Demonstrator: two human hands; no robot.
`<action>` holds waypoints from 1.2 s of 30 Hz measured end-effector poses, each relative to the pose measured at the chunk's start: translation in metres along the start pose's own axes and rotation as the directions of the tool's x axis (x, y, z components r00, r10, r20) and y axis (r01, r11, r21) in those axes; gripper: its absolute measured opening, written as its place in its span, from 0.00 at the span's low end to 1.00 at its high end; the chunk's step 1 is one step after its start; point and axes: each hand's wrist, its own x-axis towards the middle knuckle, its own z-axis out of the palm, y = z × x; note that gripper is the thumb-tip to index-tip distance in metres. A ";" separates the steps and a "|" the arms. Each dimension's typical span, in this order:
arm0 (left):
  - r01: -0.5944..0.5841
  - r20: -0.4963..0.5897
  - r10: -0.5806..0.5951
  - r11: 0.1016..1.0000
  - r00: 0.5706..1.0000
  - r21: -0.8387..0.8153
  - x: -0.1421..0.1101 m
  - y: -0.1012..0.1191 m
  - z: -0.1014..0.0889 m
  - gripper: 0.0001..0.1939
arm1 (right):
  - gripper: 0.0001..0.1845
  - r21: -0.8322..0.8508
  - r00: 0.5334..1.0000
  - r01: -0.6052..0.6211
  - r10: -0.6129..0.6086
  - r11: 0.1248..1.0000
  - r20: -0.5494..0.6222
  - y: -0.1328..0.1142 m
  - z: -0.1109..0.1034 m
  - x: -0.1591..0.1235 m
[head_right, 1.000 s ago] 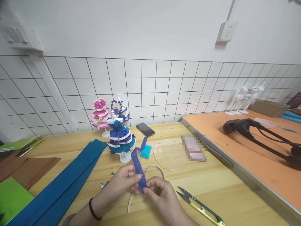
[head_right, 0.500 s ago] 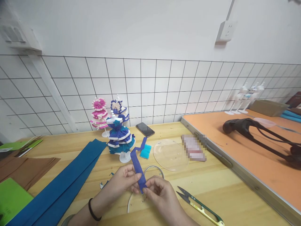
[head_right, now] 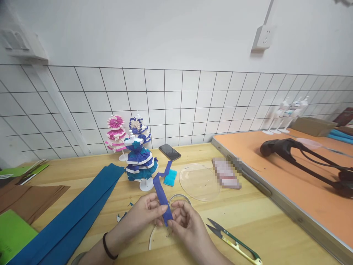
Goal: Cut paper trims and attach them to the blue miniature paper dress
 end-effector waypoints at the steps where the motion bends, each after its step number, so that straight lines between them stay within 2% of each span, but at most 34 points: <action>1: -0.017 0.026 0.017 1.000 1.000 0.002 0.000 -0.001 0.000 0.17 | 0.20 -0.005 1.000 0.001 -0.001 1.000 0.000 0.001 0.000 0.000; 4: -0.033 0.053 0.034 0.999 0.998 -0.004 -0.002 -0.003 0.000 0.17 | 0.20 -0.012 1.000 0.007 -0.007 1.000 0.015 0.002 0.000 0.001; 9: -0.019 0.006 0.019 1.000 1.000 0.014 -0.001 -0.001 0.002 0.13 | 0.19 -0.019 1.000 0.016 -0.016 1.000 0.014 -0.002 0.001 -0.001; 14: -0.001 0.000 0.001 0.999 1.000 0.040 -0.001 0.000 0.002 0.14 | 0.16 -0.022 0.998 0.049 -0.048 0.999 0.051 -0.007 0.000 -0.004; 17: 0.017 -0.005 -0.016 0.998 1.000 0.058 -0.001 -0.001 0.002 0.13 | 0.16 -0.021 0.999 0.040 -0.039 0.999 0.036 -0.007 -0.001 -0.004; 22: 0.054 -0.025 -0.055 0.998 0.998 -0.008 -0.001 0.000 0.001 0.16 | 0.16 -0.035 0.999 0.047 -0.047 0.998 0.006 -0.005 -0.003 -0.004; 28: -0.002 0.089 0.000 1.000 0.996 0.018 -0.003 -0.001 0.001 0.16 | 0.16 0.001 0.999 0.044 -0.044 0.999 0.012 -0.006 -0.001 -0.003; 32: 0.002 0.058 -0.003 1.000 0.998 0.022 -0.002 -0.003 0.004 0.14 | 0.15 0.009 0.998 0.050 -0.050 0.999 0.024 -0.008 0.000 -0.003; 36: 0.001 0.072 -0.003 1.000 0.997 0.028 -0.002 -0.003 0.005 0.14 | 0.15 0.028 0.995 0.077 -0.078 0.997 0.063 -0.007 -0.001 -0.003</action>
